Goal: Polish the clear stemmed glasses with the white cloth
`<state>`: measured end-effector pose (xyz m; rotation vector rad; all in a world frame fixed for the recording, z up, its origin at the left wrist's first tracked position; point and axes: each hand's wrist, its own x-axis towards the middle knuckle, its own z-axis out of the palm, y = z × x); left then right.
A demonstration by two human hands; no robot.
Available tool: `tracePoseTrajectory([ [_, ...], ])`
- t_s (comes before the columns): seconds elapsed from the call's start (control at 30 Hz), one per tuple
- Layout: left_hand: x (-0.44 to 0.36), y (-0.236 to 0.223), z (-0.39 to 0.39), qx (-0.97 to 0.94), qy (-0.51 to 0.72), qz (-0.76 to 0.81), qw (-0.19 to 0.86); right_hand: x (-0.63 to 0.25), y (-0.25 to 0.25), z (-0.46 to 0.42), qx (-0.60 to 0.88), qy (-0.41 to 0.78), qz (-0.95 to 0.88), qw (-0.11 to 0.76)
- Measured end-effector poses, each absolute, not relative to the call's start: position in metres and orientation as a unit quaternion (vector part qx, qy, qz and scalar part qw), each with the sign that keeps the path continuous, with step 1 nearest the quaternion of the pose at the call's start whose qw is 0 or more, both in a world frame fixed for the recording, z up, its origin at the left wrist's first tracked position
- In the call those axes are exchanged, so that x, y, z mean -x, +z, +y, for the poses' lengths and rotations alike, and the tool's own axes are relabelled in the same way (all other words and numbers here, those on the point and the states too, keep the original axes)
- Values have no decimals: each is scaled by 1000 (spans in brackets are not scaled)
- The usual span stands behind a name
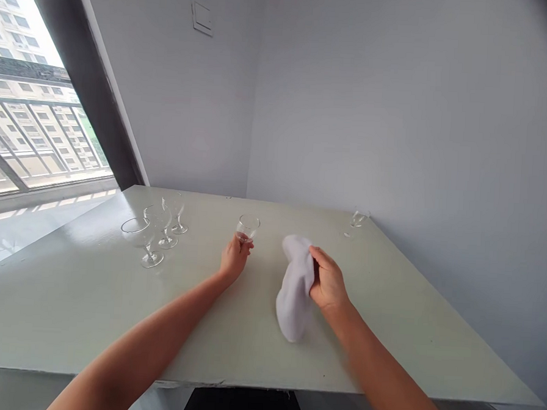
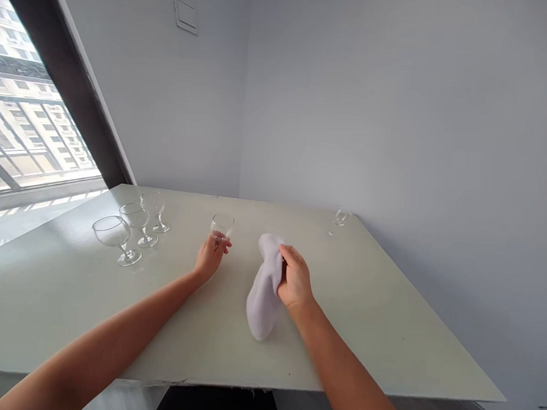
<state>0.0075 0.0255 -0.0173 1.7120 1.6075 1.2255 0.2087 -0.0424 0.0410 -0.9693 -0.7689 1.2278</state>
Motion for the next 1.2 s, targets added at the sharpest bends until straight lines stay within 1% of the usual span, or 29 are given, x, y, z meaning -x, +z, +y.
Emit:
tracePoseTrajectory([
  [0.03,-8,-18,25,-641,433,590,230,-207,49,-43,412,521,-345,663],
  [0.1,-11,-19,24,-672,395,605,163,-199,65,-42,382,494,-372,687],
  [0.2,-13,-18,22,-712,364,597,62,-178,79,-39,371,481,-432,667],
  [0.33,-13,-13,20,-734,380,562,2,-157,69,-31,385,501,-528,568],
  [0.47,-9,-10,20,-747,371,549,-53,-165,57,-26,391,511,-617,453],
  [0.57,-10,-10,18,-774,344,522,-103,-179,51,-24,398,560,-634,356],
  [0.63,-13,-10,16,-795,321,496,-137,-185,43,-24,380,601,-624,326],
  [0.7,-16,-10,13,-810,296,479,-166,-187,32,-24,354,633,-597,343],
  [0.83,-21,-6,9,-830,261,447,-206,-190,10,-18,335,676,-489,438],
  [0.93,-21,-2,7,-847,264,406,-219,-199,6,-15,316,707,-410,483],
  [1.03,-19,2,6,-853,277,388,-213,-211,12,-17,252,741,-392,484],
  [1.2,-16,8,2,-842,293,398,-215,-218,20,-27,191,756,-442,444],
])
